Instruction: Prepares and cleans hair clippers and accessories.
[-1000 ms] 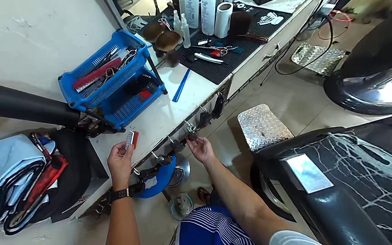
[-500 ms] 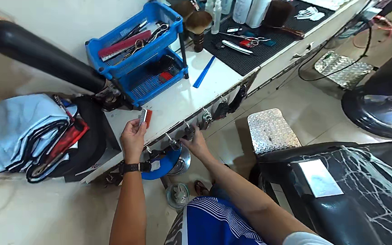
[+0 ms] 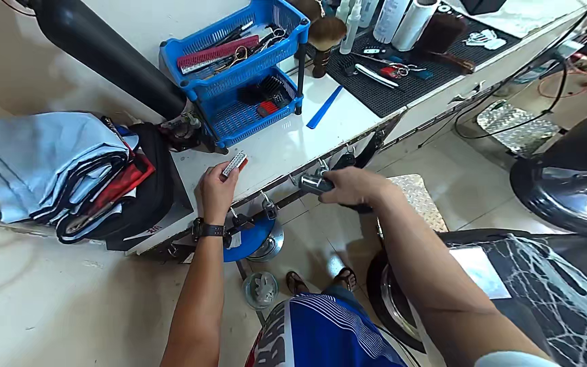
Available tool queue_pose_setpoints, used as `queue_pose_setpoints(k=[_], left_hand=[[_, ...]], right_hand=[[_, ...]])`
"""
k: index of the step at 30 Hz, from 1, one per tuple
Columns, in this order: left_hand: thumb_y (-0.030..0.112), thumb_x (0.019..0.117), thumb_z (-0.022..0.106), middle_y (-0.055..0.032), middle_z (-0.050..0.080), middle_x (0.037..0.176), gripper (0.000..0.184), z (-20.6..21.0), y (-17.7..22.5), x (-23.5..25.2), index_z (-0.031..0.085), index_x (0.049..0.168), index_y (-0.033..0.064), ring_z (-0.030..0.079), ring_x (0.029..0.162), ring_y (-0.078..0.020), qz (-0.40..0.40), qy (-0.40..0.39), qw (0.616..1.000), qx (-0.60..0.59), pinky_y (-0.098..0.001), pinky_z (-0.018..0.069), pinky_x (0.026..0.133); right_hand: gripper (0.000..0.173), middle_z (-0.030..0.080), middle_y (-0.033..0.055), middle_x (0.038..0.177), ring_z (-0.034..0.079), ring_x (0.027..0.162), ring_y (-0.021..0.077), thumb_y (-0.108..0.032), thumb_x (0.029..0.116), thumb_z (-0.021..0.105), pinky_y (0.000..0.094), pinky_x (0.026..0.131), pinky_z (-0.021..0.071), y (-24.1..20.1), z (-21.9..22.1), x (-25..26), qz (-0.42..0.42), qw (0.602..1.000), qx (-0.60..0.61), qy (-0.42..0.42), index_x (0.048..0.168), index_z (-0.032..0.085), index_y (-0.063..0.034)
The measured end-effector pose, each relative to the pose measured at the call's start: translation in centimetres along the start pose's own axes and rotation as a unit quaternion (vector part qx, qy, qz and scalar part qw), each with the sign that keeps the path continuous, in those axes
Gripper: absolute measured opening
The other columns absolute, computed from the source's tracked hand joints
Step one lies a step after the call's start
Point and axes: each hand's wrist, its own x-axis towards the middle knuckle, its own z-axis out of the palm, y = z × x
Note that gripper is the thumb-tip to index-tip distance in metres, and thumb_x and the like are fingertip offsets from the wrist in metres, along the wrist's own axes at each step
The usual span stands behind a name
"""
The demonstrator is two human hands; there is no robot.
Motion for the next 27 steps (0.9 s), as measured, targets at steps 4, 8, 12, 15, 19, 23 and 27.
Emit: queue_pose_setpoints(k=[4,8,12,15,19,23,27], left_hand=[[0.039,0.1000,0.065,-0.0126,0.070,0.119,0.039,-0.5,1.0,0.7,0.071,0.125,0.0097,0.068,0.107,-0.0244,-0.020,-0.046,0.998,0.027,-0.0490,0.0538,0.097],[0.046,0.0990,0.065,-0.0127,0.070,0.123,0.047,-1.2,0.7,1.7,0.069,0.130,0.0105,0.067,0.113,-0.0257,-0.035,-0.071,0.996,0.034,-0.0511,0.0521,0.102],[0.056,0.0966,0.063,-0.0209,0.055,0.144,0.073,-3.4,2.9,-0.9,0.053,0.146,0.0034,0.057,0.129,-0.0373,-0.002,-0.022,0.993,0.116,-0.0581,0.0469,0.107],[0.046,0.0973,0.067,-0.0161,0.065,0.125,0.049,-2.5,7.6,-8.9,0.065,0.127,0.0067,0.065,0.115,-0.0307,0.083,-0.137,0.982,0.096,-0.0521,0.0535,0.099],[0.032,0.1021,0.063,-0.0098,0.072,0.095,0.035,5.0,9.2,-15.8,0.068,0.116,-0.0005,0.069,0.084,-0.0157,0.015,-0.600,0.787,-0.144,-0.0400,0.0571,0.080],[0.028,0.1064,0.055,-0.0062,0.067,0.078,0.032,8.8,9.4,-20.8,0.062,0.115,-0.0016,0.064,0.061,-0.0116,-0.089,-0.643,0.711,-0.270,-0.0275,0.0553,0.057],[0.027,0.1076,0.050,-0.0039,0.065,0.084,0.032,10.5,10.4,-23.9,0.056,0.125,0.0008,0.065,0.069,-0.0114,-0.116,-0.519,0.761,-0.370,-0.0276,0.0577,0.064]], right_hand=[[0.041,0.071,0.0126,0.089,0.068,0.087,0.0347,-0.051,0.0891,0.073,0.0657,0.076,0.0512,-2.3,-3.8,1.3,-0.018,0.998,-0.059,0.004,0.108,0.071,-0.0152],[0.034,0.066,0.0066,0.077,0.066,0.075,0.0276,-0.049,0.0869,0.072,0.0582,0.064,0.0515,-4.7,-4.6,0.3,-0.084,0.992,-0.095,0.012,0.101,0.068,-0.0188],[0.032,0.066,0.0049,0.076,0.066,0.072,0.0261,-0.040,0.0816,0.081,0.0563,0.064,0.0539,-6.0,-1.2,-4.6,-0.116,0.986,-0.101,-0.066,0.103,0.069,-0.0185],[0.048,0.066,0.0154,0.089,0.066,0.086,0.0372,-0.043,0.0856,0.076,0.0611,0.073,0.0518,-5.6,1.9,-7.2,-0.118,0.966,-0.146,-0.176,0.116,0.061,-0.0087],[0.061,0.068,0.0212,0.098,0.068,0.095,0.0435,-0.041,0.0849,0.076,0.0640,0.079,0.0526,-4.3,4.6,-11.4,-0.123,0.948,-0.178,-0.235,0.129,0.055,-0.0049],[0.055,0.070,0.0157,0.096,0.067,0.099,0.0394,-0.040,0.0767,0.085,0.0596,0.092,0.0496,-0.2,6.6,-15.7,-0.198,0.958,-0.202,-0.054,0.114,0.062,-0.0064],[0.076,0.060,0.0120,0.140,0.056,0.132,0.0294,-0.052,0.0818,0.080,0.0534,0.114,0.0436,6.4,5.4,-19.3,-0.251,0.930,0.078,0.259,0.138,0.058,-0.0059]])
